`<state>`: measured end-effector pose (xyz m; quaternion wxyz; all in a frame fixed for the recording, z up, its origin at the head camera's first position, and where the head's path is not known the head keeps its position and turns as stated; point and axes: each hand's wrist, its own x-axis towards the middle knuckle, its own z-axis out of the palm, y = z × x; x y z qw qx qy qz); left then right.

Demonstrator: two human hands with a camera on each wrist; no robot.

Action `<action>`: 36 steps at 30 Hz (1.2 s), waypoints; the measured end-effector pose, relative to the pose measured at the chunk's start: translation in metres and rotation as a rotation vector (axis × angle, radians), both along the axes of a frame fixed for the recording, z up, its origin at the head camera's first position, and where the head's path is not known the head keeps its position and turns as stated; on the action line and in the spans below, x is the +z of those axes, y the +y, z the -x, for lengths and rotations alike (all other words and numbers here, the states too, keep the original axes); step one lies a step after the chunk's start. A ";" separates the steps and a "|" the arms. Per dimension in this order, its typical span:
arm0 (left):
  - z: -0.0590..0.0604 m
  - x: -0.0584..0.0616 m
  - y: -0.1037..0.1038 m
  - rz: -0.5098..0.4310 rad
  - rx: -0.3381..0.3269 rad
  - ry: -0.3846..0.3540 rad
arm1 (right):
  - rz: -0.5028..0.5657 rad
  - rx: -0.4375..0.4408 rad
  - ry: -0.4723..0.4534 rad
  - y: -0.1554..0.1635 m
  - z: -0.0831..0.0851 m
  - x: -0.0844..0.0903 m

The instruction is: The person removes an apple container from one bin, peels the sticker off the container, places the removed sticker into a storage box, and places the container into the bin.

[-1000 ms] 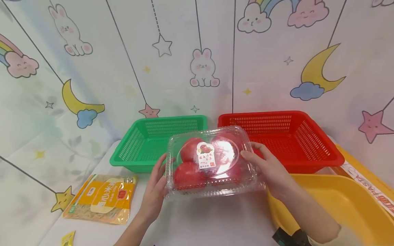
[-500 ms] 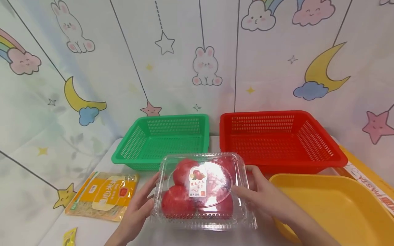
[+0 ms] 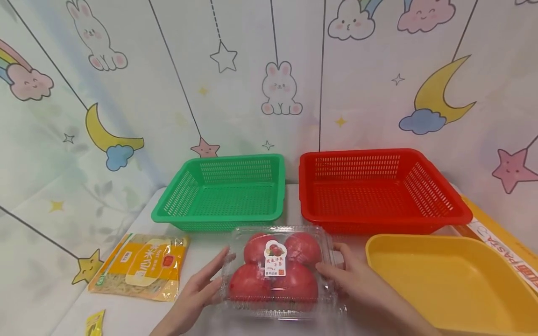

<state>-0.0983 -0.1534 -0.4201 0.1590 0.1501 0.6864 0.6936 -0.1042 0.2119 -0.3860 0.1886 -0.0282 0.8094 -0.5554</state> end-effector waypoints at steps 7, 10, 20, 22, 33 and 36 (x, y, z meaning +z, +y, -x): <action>0.007 -0.008 0.003 0.030 -0.030 0.012 | 0.021 0.003 0.047 -0.003 0.008 -0.014; 0.009 -0.011 0.002 0.039 -0.036 0.027 | -0.089 -0.012 0.093 -0.003 0.009 -0.014; 0.022 -0.015 0.003 0.142 0.117 0.168 | -0.511 -0.002 0.362 -0.003 0.010 0.029; 0.027 -0.015 0.006 0.141 0.146 0.205 | -0.496 0.007 0.456 -0.004 0.014 0.040; 0.051 -0.025 0.022 0.094 0.177 0.439 | -0.254 0.284 0.583 -0.029 0.054 0.051; 0.054 -0.029 0.026 0.092 0.181 0.468 | -0.209 0.369 0.515 -0.040 0.062 0.048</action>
